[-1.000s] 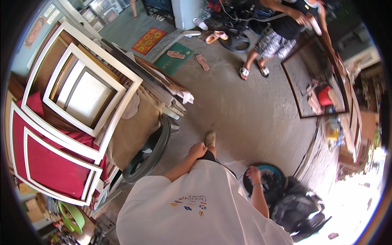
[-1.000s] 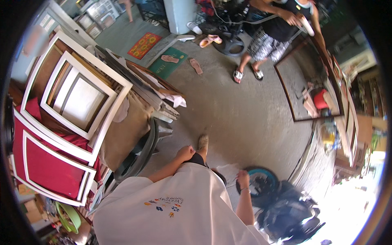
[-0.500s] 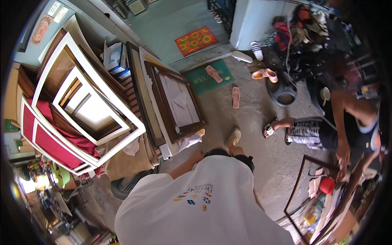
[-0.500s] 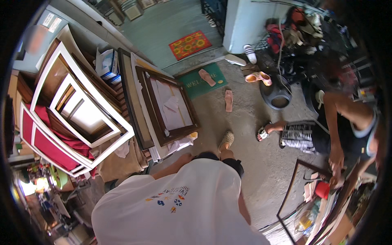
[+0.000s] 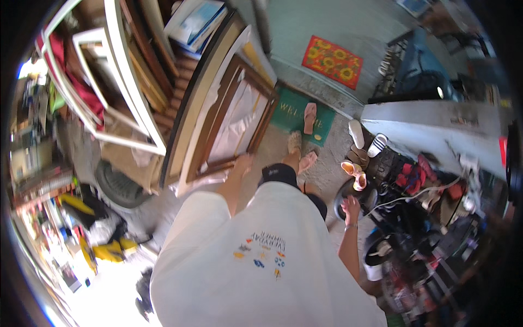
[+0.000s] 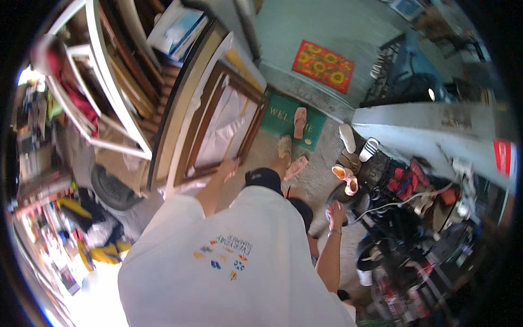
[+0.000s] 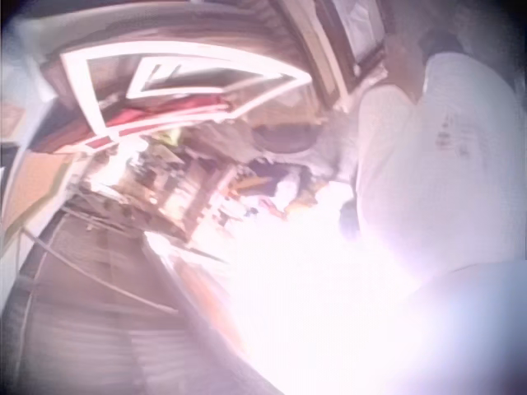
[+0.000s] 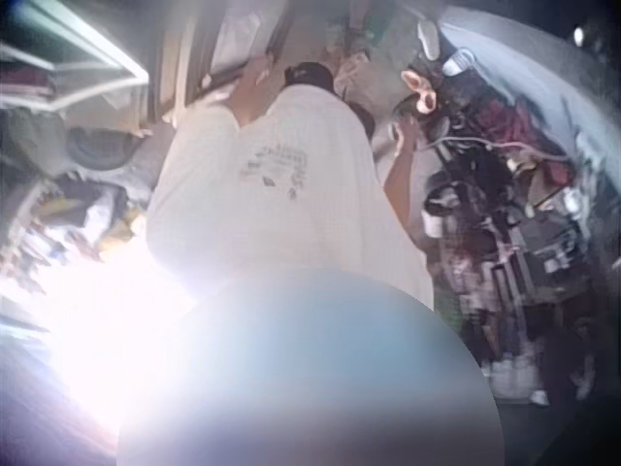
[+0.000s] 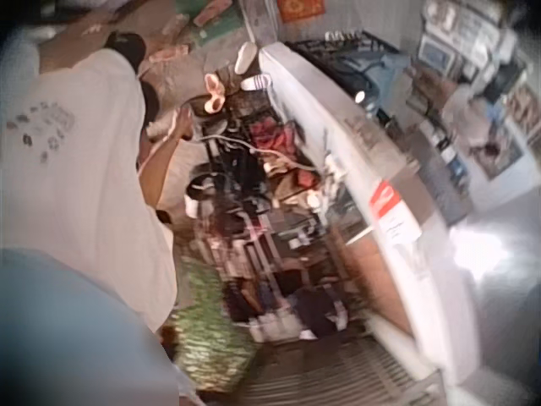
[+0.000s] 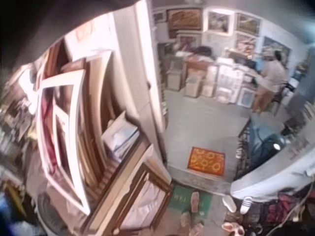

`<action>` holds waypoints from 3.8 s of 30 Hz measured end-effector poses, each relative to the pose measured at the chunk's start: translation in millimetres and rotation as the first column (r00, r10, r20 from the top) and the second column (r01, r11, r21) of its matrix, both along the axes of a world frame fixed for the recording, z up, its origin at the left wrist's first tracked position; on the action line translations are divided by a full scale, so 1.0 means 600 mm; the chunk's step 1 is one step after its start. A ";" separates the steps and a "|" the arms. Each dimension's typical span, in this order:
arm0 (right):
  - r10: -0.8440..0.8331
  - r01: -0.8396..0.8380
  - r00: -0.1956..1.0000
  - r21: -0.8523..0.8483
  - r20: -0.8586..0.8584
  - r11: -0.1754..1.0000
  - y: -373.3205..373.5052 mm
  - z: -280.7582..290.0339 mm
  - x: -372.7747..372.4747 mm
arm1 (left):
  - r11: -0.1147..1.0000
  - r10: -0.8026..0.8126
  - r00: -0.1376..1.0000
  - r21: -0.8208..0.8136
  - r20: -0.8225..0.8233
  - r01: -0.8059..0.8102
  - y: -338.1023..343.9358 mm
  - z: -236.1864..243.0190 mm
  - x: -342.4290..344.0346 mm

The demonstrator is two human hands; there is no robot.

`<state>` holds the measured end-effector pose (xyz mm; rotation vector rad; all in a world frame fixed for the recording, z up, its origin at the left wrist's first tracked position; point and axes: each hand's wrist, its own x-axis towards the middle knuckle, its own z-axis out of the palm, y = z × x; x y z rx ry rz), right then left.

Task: The person moves a wooden frame outdoors, picks up a spray gun, and applies paint to the frame. The person then sets the spray gun down and repositions the frame.

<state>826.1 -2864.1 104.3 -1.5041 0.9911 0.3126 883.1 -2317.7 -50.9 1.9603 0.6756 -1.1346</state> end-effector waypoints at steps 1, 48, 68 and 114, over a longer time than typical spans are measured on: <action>0.207 -0.201 0.974 0.079 -0.089 0.976 0.020 0.007 0.069 | 0.951 0.309 0.949 -0.048 0.058 -0.307 -0.001 0.022 0.011; 0.371 0.267 -0.846 -0.906 -0.384 -0.330 0.956 0.092 0.397 | -0.862 0.436 -0.899 -0.267 0.049 -0.432 -0.731 0.270 -0.197; 0.012 -0.026 -0.999 -0.515 0.031 -0.857 0.928 0.308 0.105 | -0.961 0.270 -0.956 -0.024 0.119 -0.274 -0.715 0.315 -0.314; -0.458 0.384 -0.793 -0.254 0.402 -0.888 1.285 0.506 -1.185 | -0.977 -0.213 -0.910 -0.078 0.356 0.198 -0.236 0.209 -1.272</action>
